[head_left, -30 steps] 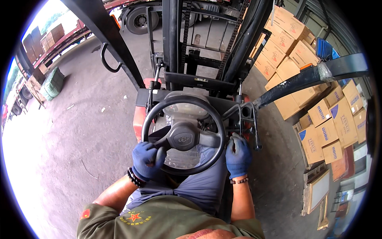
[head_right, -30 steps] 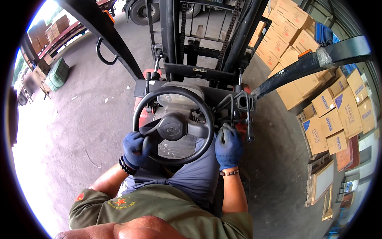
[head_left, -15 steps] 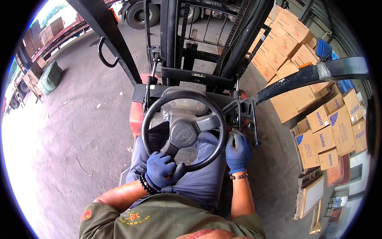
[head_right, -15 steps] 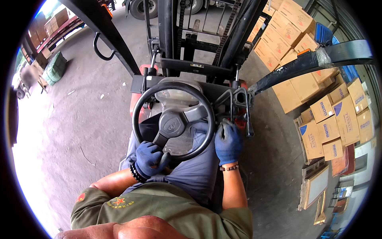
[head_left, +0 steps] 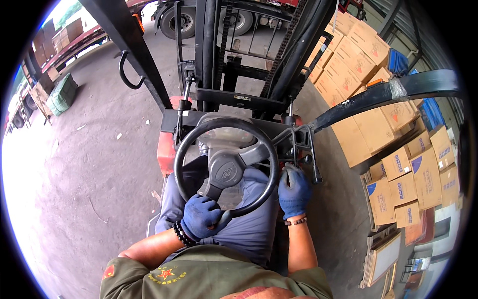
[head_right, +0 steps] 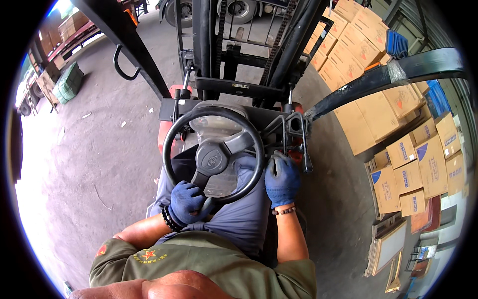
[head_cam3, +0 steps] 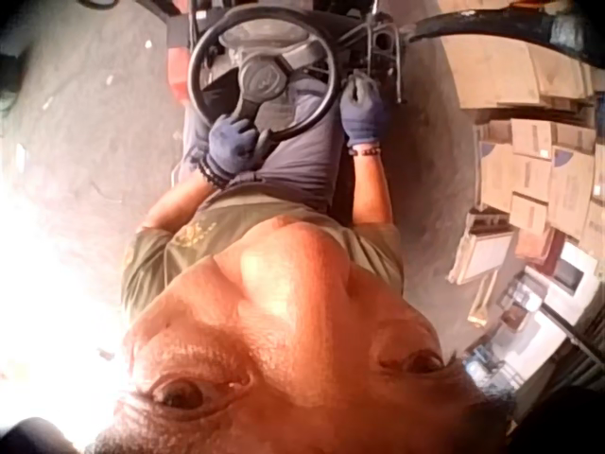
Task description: The person operates a forklift inside a warehouse, maneuvering the vehicle and adjusting the steering wheel and control levers. The operator navigates through aisles of stacked cardboard boxes and approaches a large truck parked nearby.
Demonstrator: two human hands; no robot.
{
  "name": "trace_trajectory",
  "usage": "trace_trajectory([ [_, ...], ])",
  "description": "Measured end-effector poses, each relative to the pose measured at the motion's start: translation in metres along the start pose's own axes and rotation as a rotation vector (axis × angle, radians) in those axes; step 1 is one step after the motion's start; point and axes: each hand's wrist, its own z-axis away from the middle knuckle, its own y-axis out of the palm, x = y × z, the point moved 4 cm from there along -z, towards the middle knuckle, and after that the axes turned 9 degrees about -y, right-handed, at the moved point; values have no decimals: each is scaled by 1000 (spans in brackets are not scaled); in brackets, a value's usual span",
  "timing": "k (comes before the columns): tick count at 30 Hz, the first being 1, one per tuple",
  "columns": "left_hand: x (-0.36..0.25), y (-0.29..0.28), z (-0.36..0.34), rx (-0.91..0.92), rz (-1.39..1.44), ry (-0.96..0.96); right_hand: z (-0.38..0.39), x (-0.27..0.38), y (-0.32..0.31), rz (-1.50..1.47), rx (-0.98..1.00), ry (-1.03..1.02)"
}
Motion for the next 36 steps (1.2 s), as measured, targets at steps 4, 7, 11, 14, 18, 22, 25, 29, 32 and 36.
trace_trajectory([
  [4,24,0,-9,15,41,-53,-7,-6,9,3,9,-6],
  [7,49,-20,-20,-16,7,-125,-9,-10,17,-9,-7,-5],
  [11,84,-41,-54,-181,27,-240,-14,-19,27,-21,-2,-1],
  [14,111,-48,-92,-257,5,-360,-14,-29,39,-26,-1,13],
  [18,126,-43,-169,-271,49,-361,-20,-33,47,-23,11,16],
  [22,119,-4,-239,-238,-53,-268,-27,-39,52,-36,27,34],
  [25,92,35,-273,-160,-60,-201,-28,-47,57,-38,23,22],
  [29,53,99,-279,-124,37,-15,-26,-61,66,-40,30,9],
  [32,26,149,-249,84,75,155,-25,-64,66,-47,19,-51],
  [36,0,161,-147,204,278,260,-21,-73,73,-120,-20,-86],
])
